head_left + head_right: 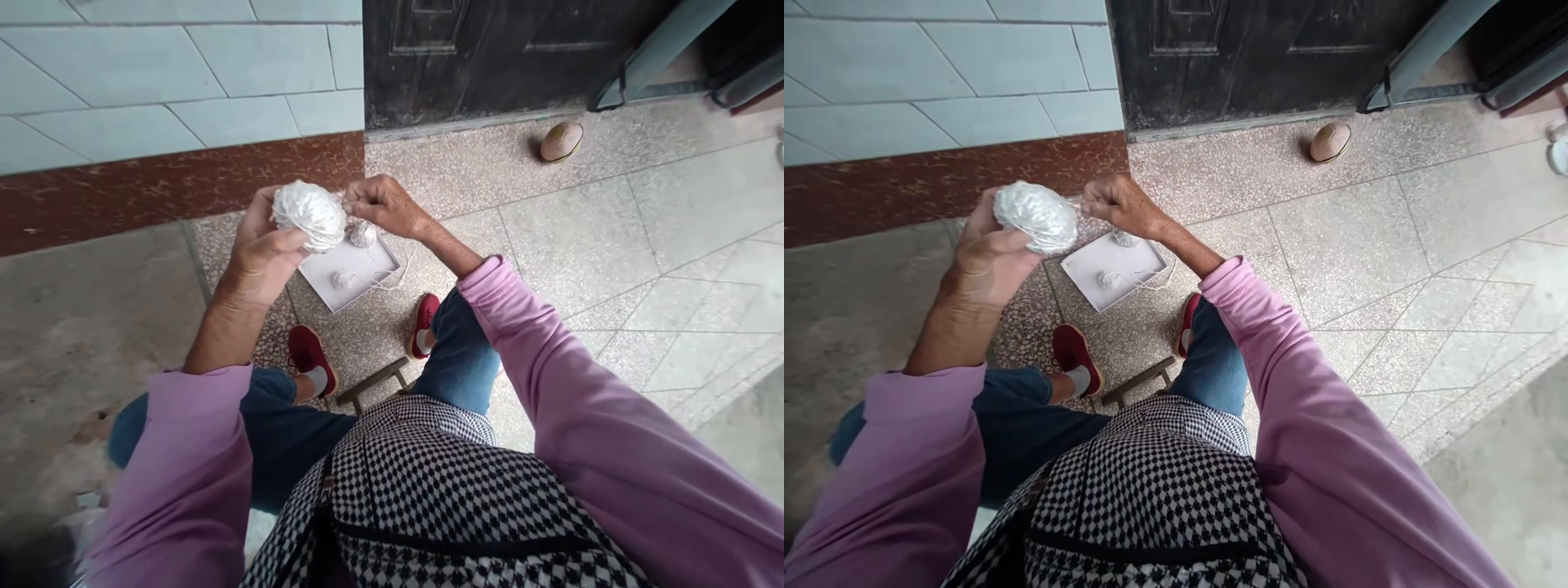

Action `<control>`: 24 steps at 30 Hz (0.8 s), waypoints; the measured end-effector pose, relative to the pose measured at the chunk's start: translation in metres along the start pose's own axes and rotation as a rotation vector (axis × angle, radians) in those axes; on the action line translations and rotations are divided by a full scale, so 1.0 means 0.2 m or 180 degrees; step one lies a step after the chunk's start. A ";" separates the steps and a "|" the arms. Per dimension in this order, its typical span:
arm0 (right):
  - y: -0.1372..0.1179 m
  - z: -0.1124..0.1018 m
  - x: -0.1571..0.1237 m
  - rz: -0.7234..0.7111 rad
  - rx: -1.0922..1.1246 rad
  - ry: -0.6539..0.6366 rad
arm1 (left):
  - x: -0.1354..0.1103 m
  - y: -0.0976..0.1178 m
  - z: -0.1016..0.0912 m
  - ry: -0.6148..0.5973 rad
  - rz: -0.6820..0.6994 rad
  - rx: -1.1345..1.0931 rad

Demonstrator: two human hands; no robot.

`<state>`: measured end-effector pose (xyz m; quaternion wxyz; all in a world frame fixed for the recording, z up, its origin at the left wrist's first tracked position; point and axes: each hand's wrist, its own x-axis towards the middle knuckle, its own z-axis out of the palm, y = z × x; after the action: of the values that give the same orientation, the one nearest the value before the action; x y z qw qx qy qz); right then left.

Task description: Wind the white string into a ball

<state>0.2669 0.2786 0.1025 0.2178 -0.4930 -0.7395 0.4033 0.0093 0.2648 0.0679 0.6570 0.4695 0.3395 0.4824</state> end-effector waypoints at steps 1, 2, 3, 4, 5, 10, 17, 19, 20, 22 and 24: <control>-0.04 0.03 0.00 0.0009 0.0020 -0.0077 | 0.02 0.00 -0.01 0.0109 0.0066 -0.0090; -0.07 0.06 -0.01 0.0030 -0.0005 -0.0125 | 0.03 -0.01 -0.03 0.0205 0.0112 -0.0160; -0.10 0.09 -0.02 0.0047 -0.0066 -0.0143 | 0.04 -0.01 -0.04 0.0270 0.0136 -0.0196; -0.13 0.12 -0.03 0.0045 -0.0146 -0.0128 | 0.04 -0.02 -0.05 0.0308 0.0149 -0.0196; -0.16 0.14 -0.03 0.0033 -0.0222 -0.0090 | 0.05 -0.03 -0.06 0.0324 0.0158 -0.0168; -0.22 0.20 -0.05 0.0031 -0.0346 0.0090 | 0.04 -0.05 -0.10 0.0356 0.0195 -0.0062; -0.20 0.21 -0.04 0.0376 0.0989 0.0477 | 0.01 0.07 -0.04 0.0836 0.0332 -0.0621; -0.17 0.24 -0.03 0.0403 0.1518 0.0525 | 0.00 0.11 -0.02 0.0902 0.0417 -0.0673; -0.15 0.26 -0.02 0.0371 0.1725 0.0495 | 0.00 0.12 -0.02 0.0914 0.0445 -0.0680; -0.11 0.30 -0.01 0.0223 0.1958 0.0451 | 0.01 0.11 -0.04 0.0946 0.0507 -0.0659; -0.09 0.32 0.00 0.0044 0.1917 0.0414 | 0.05 0.07 -0.06 0.0962 0.0610 -0.0553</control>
<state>0.2111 0.2501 0.0787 0.3982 -0.4360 -0.5679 0.5734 -0.0026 0.2799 0.0774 0.5877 0.3635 0.3450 0.6352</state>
